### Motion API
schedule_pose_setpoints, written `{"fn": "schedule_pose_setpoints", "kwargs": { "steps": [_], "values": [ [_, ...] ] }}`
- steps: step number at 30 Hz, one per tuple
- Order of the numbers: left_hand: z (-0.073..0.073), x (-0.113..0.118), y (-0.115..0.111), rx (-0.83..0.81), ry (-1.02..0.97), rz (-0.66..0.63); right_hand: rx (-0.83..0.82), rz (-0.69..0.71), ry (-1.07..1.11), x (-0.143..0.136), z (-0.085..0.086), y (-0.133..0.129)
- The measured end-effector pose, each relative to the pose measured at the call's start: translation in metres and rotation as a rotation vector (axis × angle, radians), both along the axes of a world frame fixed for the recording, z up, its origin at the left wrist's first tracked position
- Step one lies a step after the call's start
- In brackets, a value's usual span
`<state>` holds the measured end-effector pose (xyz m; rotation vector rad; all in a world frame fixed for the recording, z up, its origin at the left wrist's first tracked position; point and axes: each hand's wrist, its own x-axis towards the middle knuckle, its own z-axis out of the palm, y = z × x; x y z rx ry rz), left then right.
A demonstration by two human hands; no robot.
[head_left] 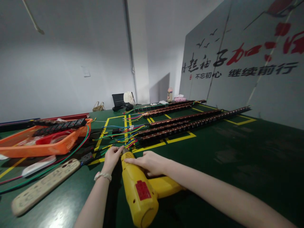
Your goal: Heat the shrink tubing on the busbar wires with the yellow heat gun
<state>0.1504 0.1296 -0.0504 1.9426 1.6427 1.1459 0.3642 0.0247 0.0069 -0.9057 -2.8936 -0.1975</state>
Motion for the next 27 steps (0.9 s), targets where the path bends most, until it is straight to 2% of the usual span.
{"fn": "schedule_pose_setpoints", "kwargs": {
  "steps": [7, 14, 20, 24, 27],
  "values": [
    [-0.001, 0.001, -0.002, 0.029, 0.03, -0.012, 0.005, -0.025, 0.009, 0.006, -0.001, 0.003],
    [0.001, 0.002, -0.006, 0.059, 0.09, -0.023, 0.025, -0.158, 0.008, 0.026, 0.002, 0.006],
    [-0.002, -0.001, -0.002, 0.035, 0.066, -0.036, -0.005, -0.254, 0.004, 0.042, 0.006, 0.003],
    [-0.006, -0.004, 0.006, 0.008, 0.021, -0.128, -0.015, -0.254, -0.002, 0.042, 0.009, 0.0],
    [-0.006, -0.003, 0.007, -0.009, 0.076, -0.106, -0.016, -0.238, -0.006, 0.039, 0.01, -0.002]
  ]
}}
